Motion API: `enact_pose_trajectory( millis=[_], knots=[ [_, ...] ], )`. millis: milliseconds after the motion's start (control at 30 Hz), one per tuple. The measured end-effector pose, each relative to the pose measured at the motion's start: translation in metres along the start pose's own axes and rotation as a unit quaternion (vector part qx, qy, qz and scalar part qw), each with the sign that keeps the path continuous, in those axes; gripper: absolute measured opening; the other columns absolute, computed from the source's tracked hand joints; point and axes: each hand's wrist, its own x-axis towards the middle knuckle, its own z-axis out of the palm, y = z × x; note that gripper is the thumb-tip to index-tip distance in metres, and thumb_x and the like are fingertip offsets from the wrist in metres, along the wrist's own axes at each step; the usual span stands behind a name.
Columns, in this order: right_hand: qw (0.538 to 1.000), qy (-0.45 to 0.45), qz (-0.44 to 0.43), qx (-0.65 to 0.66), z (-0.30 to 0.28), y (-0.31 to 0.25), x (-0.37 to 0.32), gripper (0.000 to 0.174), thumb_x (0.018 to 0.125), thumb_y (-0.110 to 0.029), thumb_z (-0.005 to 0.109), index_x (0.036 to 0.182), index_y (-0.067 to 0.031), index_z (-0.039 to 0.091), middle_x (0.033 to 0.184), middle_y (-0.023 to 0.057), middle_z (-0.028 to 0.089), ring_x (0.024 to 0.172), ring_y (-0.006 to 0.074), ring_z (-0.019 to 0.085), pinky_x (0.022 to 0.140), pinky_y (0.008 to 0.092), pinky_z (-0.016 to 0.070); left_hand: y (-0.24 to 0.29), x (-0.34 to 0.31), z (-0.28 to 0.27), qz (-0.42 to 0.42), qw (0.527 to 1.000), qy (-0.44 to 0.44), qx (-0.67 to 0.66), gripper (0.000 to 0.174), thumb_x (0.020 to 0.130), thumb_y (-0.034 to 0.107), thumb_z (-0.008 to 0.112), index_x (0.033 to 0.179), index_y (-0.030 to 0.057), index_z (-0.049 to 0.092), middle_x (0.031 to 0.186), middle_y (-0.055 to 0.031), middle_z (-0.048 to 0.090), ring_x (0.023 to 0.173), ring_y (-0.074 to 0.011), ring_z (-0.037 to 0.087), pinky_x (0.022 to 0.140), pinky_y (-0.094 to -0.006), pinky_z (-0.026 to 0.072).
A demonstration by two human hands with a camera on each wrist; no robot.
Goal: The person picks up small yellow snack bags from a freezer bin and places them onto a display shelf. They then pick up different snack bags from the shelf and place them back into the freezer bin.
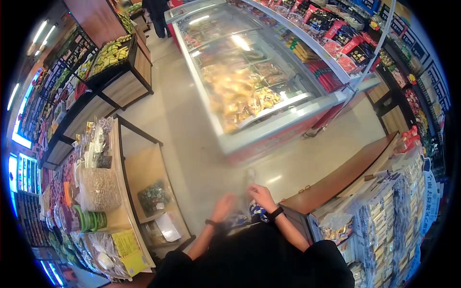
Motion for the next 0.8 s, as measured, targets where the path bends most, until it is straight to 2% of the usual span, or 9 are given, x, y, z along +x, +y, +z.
enact_pose_trajectory(
  millis=[67, 167, 267, 333, 433, 467, 567, 667, 800],
  knots=[
    [1.0, -0.009, -0.009, 0.023, -0.005, -0.011, 0.024, 0.022, 0.087, -0.018, 0.059, 0.099, -0.001, 0.066, 0.084, 0.011, 0.069, 0.075, 0.0179, 0.065, 0.069, 0.0309, 0.0502, 0.013, 0.018, -0.011, -0.012, 1.0, -0.001, 0.013, 0.029, 0.094, 0.016, 0.052, 0.118, -0.0004, 0.057, 0.112, -0.0126, 0.066, 0.104, -0.0218, 0.062, 0.091, -0.0349, 0.0472],
    [0.994, -0.022, 0.07, 0.085, -0.023, -0.041, 0.056, 0.021, 0.086, -0.017, 0.06, 0.098, -0.0009, 0.066, 0.085, 0.0107, 0.069, 0.074, 0.0167, 0.065, 0.069, 0.0298, 0.0502, 0.051, 0.045, -0.032, 0.0, 0.997, -0.017, 0.081, 0.031, 0.095, 0.018, 0.053, 0.12, 0.001, 0.057, 0.114, -0.0128, 0.065, 0.106, -0.0217, 0.061, 0.093, -0.0344, 0.0468],
    [1.0, 0.01, 0.017, -0.002, -0.032, -0.012, 0.103, 0.019, 0.086, -0.016, 0.06, 0.097, -0.0017, 0.067, 0.084, 0.0086, 0.069, 0.074, 0.0154, 0.064, 0.068, 0.0284, 0.0501, 0.051, 0.095, -0.048, 0.041, 0.995, -0.034, 0.089, 0.032, 0.095, 0.02, 0.054, 0.121, 0.0016, 0.057, 0.116, -0.0129, 0.064, 0.107, -0.0214, 0.06, 0.093, -0.034, 0.0467],
    [0.997, 0.04, 0.031, 0.054, -0.034, 0.009, 0.139, 0.018, 0.086, -0.015, 0.059, 0.097, -0.0025, 0.066, 0.085, 0.0058, 0.067, 0.074, 0.0139, 0.064, 0.067, 0.028, 0.0499, 0.045, 0.137, -0.066, 0.061, 0.993, -0.073, 0.066, 0.033, 0.095, 0.021, 0.055, 0.122, 0.0015, 0.057, 0.117, -0.0127, 0.063, 0.108, -0.0212, 0.059, 0.094, -0.0339, 0.0466],
    [0.993, 0.074, 0.019, 0.092, -0.042, 0.03, 0.186, 0.019, 0.087, -0.015, 0.058, 0.101, -0.0035, 0.065, 0.086, 0.0042, 0.065, 0.076, 0.0126, 0.063, 0.065, 0.0262, 0.0493, 0.1, 0.194, -0.09, 0.064, 0.984, -0.047, 0.16, 0.031, 0.095, 0.018, 0.053, 0.121, 0.0006, 0.057, 0.113, -0.0096, 0.065, 0.104, -0.019, 0.06, 0.09, -0.0328, 0.0474],
    [0.99, 0.062, 0.046, 0.117, -0.048, 0.028, 0.198, 0.019, 0.087, -0.014, 0.058, 0.102, -0.0039, 0.064, 0.087, 0.0038, 0.065, 0.076, 0.0124, 0.063, 0.065, 0.026, 0.0493, 0.115, 0.208, -0.097, 0.06, 0.976, -0.048, 0.205, 0.031, 0.094, 0.017, 0.053, 0.12, 0.0005, 0.057, 0.112, -0.0086, 0.065, 0.103, -0.0182, 0.06, 0.088, -0.0325, 0.0475],
    [0.97, 0.055, 0.113, 0.209, -0.058, 0.001, 0.225, 0.022, 0.087, -0.013, 0.058, 0.107, -0.0049, 0.062, 0.088, 0.0027, 0.064, 0.076, 0.0119, 0.062, 0.064, 0.0256, 0.0491, 0.123, 0.249, -0.108, 0.094, 0.99, -0.035, 0.096, 0.035, 0.098, 0.027, 0.045, 0.122, 0.0053, 0.057, 0.117, -0.0161, 0.063, 0.108, -0.0299, 0.06, 0.092, -0.0409, 0.0453],
    [0.951, 0.105, 0.12, 0.267, -0.07, -0.017, 0.241, 0.026, 0.087, -0.012, 0.059, 0.112, -0.0053, 0.06, 0.091, 0.0024, 0.062, 0.075, 0.0119, 0.062, 0.063, 0.026, 0.049, 0.167, 0.279, -0.112, 0.107, 0.99, -0.062, 0.069, 0.037, 0.098, 0.027, 0.045, 0.128, 0.0069, 0.053, 0.119, -0.0154, 0.063, 0.11, -0.0284, 0.059, 0.094, -0.0399, 0.0442],
    [0.947, 0.173, 0.118, 0.244, -0.068, -0.021, 0.257, 0.036, 0.085, -0.01, 0.059, 0.121, -0.0054, 0.055, 0.098, 0.0039, 0.058, 0.075, 0.0126, 0.062, 0.063, 0.0263, 0.0489, 0.169, 0.348, -0.107, 0.164, 0.984, -0.067, 0.013, 0.044, 0.095, 0.022, 0.05, 0.134, 0.001, 0.047, 0.127, -0.0163, 0.056, 0.113, -0.0284, 0.057, 0.095, -0.0393, 0.0436]
  ],
)
